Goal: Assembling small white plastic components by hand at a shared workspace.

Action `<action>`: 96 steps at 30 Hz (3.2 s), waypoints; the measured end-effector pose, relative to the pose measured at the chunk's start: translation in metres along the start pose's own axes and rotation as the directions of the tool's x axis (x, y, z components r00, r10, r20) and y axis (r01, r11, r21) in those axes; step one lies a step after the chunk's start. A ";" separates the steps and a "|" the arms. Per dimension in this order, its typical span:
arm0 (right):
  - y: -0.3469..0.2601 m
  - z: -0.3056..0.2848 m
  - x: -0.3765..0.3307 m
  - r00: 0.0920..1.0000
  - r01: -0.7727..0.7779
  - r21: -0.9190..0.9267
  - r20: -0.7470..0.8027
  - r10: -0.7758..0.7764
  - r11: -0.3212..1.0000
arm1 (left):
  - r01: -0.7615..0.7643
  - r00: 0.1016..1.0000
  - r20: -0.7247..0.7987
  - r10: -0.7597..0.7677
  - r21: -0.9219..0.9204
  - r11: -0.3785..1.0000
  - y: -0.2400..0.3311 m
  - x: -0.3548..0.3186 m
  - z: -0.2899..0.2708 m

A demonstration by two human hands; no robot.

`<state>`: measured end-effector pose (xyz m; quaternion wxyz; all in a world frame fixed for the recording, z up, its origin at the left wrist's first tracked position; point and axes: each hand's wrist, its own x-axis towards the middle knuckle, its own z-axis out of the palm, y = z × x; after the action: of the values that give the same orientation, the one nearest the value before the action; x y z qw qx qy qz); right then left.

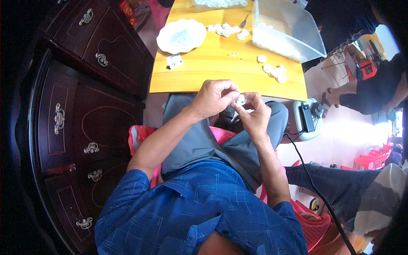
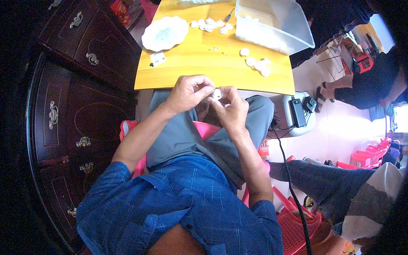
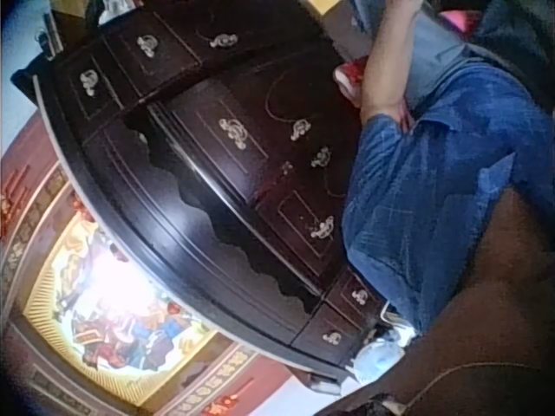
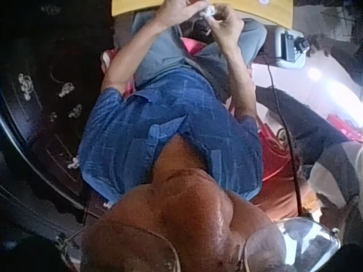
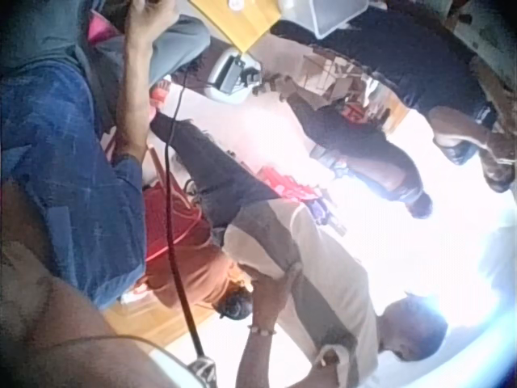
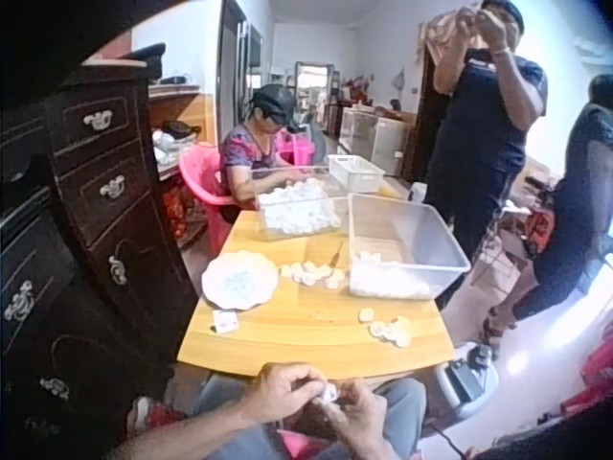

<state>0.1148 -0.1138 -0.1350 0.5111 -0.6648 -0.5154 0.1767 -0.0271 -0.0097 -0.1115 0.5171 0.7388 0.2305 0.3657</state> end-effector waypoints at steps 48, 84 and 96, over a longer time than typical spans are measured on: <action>0.009 -0.011 0.004 0.994 -0.050 0.235 -0.085 0.072 0.971 | -0.149 0.988 0.095 0.119 0.432 0.890 0.039 0.018 0.014; 0.080 -0.077 0.085 0.959 -0.167 -0.599 -0.282 -0.010 0.783 | -0.048 0.998 0.024 0.050 0.827 0.560 -0.087 0.128 -0.031; 0.094 -0.082 0.077 0.956 -0.107 -0.487 -0.291 -0.046 0.867 | -0.081 0.989 0.005 0.150 0.857 0.508 -0.087 0.119 -0.030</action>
<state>0.2561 -0.0834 -0.1595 0.3901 -0.8007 -0.4514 -0.0543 0.0272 0.1254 -0.1506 0.0530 0.8976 0.3485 0.2645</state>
